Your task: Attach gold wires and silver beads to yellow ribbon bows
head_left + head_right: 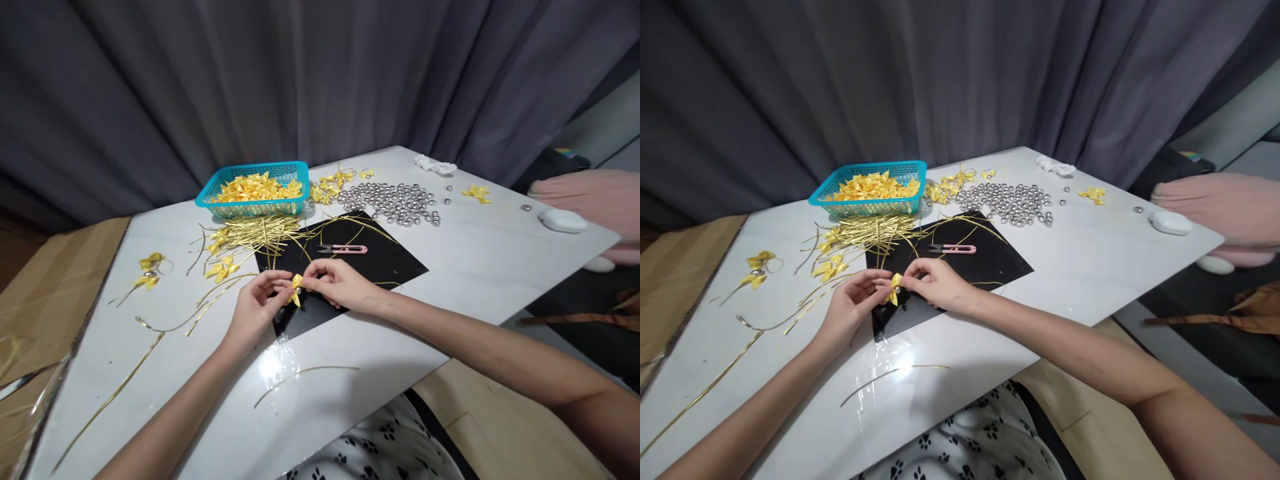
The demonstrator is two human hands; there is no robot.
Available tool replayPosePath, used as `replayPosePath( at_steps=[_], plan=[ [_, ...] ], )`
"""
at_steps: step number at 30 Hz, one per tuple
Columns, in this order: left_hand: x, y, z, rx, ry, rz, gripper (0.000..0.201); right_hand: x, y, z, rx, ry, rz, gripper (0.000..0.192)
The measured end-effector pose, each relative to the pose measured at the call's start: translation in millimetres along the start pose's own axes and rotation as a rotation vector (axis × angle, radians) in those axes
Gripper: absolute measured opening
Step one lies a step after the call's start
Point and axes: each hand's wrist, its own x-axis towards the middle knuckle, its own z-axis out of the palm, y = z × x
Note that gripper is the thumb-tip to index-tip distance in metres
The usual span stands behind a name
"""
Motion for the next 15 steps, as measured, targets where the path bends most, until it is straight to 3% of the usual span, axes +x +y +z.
replayPosePath(
  at_steps=[8, 15],
  plan=[
    [-0.1, -0.9, 3.1, 0.02, -0.03, 0.024, 0.028, 0.5, 6.1, 6.6, 0.019, -0.009, -0.046, 0.017],
    [2.4, -6.9, 0.6, 0.111, -0.016, 0.006, 0.015, 3.7, 5.8, -1.1, -0.05, -0.013, -0.022, 0.014]
  ],
)
